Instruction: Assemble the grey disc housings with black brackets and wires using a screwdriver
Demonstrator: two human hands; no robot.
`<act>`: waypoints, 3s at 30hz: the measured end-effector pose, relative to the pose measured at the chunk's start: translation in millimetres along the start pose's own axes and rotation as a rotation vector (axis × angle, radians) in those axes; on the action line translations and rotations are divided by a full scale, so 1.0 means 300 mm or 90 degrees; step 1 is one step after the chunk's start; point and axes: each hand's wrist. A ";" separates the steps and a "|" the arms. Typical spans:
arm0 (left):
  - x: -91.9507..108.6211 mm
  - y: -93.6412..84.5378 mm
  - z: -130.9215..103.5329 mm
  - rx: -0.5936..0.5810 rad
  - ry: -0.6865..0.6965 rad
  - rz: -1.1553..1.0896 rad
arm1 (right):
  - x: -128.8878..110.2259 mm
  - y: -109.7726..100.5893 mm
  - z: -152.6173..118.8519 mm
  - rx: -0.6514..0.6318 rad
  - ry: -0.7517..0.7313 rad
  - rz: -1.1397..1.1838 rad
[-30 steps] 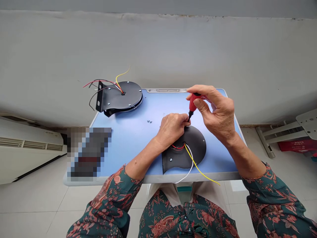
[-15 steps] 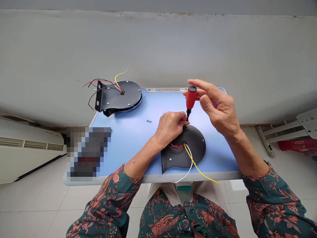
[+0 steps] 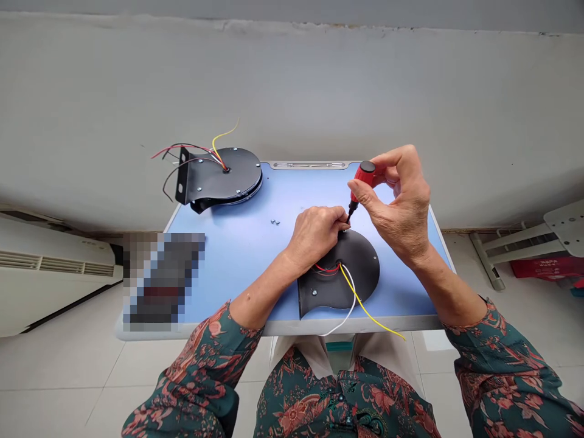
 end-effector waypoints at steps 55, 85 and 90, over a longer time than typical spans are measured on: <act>0.007 0.006 -0.005 -0.035 0.004 0.052 | -0.017 -0.009 -0.014 0.009 0.028 0.027; -0.010 0.011 0.000 0.087 0.042 -0.202 | -0.043 -0.024 -0.013 0.001 -0.079 -0.070; -0.005 0.011 -0.004 0.083 0.038 -0.194 | -0.049 -0.001 -0.032 0.062 -0.069 -0.150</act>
Point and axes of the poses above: each hand's wrist, its own z-axis towards the middle knuckle, its own y-axis out of the palm, x = y × z, and after that the axes turned 3 degrees about -z, right-handed
